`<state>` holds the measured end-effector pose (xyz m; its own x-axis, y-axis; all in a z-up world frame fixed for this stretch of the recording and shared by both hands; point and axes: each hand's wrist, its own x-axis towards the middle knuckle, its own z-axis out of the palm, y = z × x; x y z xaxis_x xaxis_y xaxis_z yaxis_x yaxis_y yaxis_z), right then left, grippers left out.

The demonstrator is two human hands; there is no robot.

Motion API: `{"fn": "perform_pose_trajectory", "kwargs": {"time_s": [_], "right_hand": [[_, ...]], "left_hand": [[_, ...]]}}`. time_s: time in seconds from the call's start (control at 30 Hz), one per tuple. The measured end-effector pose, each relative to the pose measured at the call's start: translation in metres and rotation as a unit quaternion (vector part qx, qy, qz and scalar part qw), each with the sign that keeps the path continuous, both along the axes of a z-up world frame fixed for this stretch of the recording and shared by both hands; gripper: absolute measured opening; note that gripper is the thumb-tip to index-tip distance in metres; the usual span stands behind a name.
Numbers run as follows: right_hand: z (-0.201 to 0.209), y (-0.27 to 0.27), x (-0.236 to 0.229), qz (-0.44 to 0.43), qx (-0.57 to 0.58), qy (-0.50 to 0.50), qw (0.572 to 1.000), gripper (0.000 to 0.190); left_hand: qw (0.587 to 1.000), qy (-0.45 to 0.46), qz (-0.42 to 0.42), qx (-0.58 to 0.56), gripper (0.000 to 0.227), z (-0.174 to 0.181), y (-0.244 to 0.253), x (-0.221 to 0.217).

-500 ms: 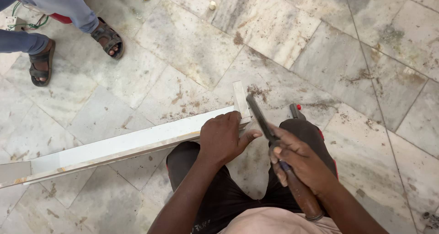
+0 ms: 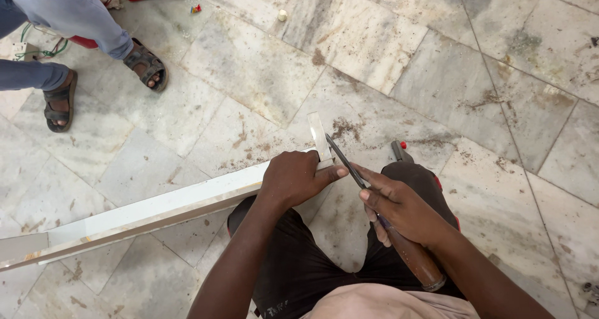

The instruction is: The person uses a chisel to trim a wooden plank, then places it on a cabinet frame to check fit. They wipe the plank and sweep the floor with a broom. Another person is visible nearby using a phone.

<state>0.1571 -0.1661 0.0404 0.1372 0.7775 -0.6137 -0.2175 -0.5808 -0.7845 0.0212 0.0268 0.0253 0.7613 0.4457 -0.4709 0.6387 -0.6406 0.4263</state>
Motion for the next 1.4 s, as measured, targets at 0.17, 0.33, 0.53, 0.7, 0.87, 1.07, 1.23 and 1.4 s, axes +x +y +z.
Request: {"fn": "perform_pose_trajectory", "kwargs": {"time_s": [0.17, 0.33, 0.53, 0.7, 0.87, 1.07, 1.23, 1.4], "right_hand": [[0.003, 0.006, 0.002, 0.035, 0.028, -0.068, 0.997, 0.066], [0.013, 0.017, 0.000, 0.032, 0.005, -0.051, 0.998, 0.072], [0.011, 0.016, 0.003, 0.033, -0.026, -0.063, 0.997, 0.070], [0.012, 0.018, 0.010, 0.029, -0.021, -0.018, 0.999, 0.069], [0.011, 0.026, 0.012, 0.042, -0.005, -0.049, 0.998, 0.070], [0.005, 0.021, 0.017, 0.046, 0.012, -0.027, 0.999, 0.070], [-0.032, 0.030, 0.022, -0.010, 0.059, 0.007, 0.998, 0.064], [-0.070, 0.013, 0.019, -0.129, 0.063, 0.072, 0.987, 0.060]], "left_hand": [[0.998, -0.016, -0.038, 0.038, 0.096, -0.004, 0.000, 0.000], [0.997, -0.048, -0.036, 0.045, 0.098, 0.000, -0.004, -0.003], [0.999, -0.005, -0.046, 0.026, 0.101, -0.005, -0.005, -0.004], [0.996, -0.052, -0.049, 0.044, 0.102, -0.004, -0.002, -0.003], [0.997, -0.029, -0.055, 0.046, 0.102, -0.004, -0.004, -0.004], [0.997, -0.007, -0.051, 0.058, 0.099, -0.001, -0.005, -0.003], [0.993, -0.038, -0.052, 0.101, 0.091, 0.000, -0.005, -0.002], [0.993, -0.003, -0.043, 0.112, 0.088, -0.005, -0.006, -0.001]]}}
